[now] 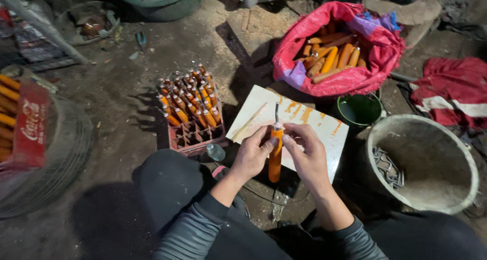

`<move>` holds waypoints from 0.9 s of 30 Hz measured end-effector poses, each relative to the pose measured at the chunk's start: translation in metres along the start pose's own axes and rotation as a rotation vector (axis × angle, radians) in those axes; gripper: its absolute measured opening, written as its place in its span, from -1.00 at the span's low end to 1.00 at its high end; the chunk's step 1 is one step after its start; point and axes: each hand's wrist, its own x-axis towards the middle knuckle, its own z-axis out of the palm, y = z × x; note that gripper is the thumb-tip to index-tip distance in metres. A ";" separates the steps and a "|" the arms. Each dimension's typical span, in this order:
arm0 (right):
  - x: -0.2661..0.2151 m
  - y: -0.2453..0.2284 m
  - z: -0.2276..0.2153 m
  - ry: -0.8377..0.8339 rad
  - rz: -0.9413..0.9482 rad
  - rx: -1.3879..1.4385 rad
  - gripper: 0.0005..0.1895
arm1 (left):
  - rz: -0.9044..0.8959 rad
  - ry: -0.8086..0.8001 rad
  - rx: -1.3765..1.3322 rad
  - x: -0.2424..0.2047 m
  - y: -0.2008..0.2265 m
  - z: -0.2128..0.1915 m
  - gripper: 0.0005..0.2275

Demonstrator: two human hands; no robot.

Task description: The person assembles orange-handled tools by inserting metal tips into the handle ends. They use a small hammer to tap the tips into place and a metal rod to adjust or seat the tips. Completed tools are placed into a red crate, and additional handles are taken from a pink sack.

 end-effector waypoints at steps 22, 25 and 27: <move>0.001 0.044 -0.030 0.093 0.281 0.669 -0.96 | 0.013 -0.086 -0.120 -0.005 0.025 -0.004 -0.60; -0.005 0.049 -0.037 0.128 0.243 0.632 -0.90 | 0.045 0.067 -0.069 -0.004 0.051 -0.037 -0.70; -0.013 0.051 -0.038 0.117 0.248 0.581 -0.82 | 0.324 0.254 0.081 -0.014 0.071 -0.080 -0.71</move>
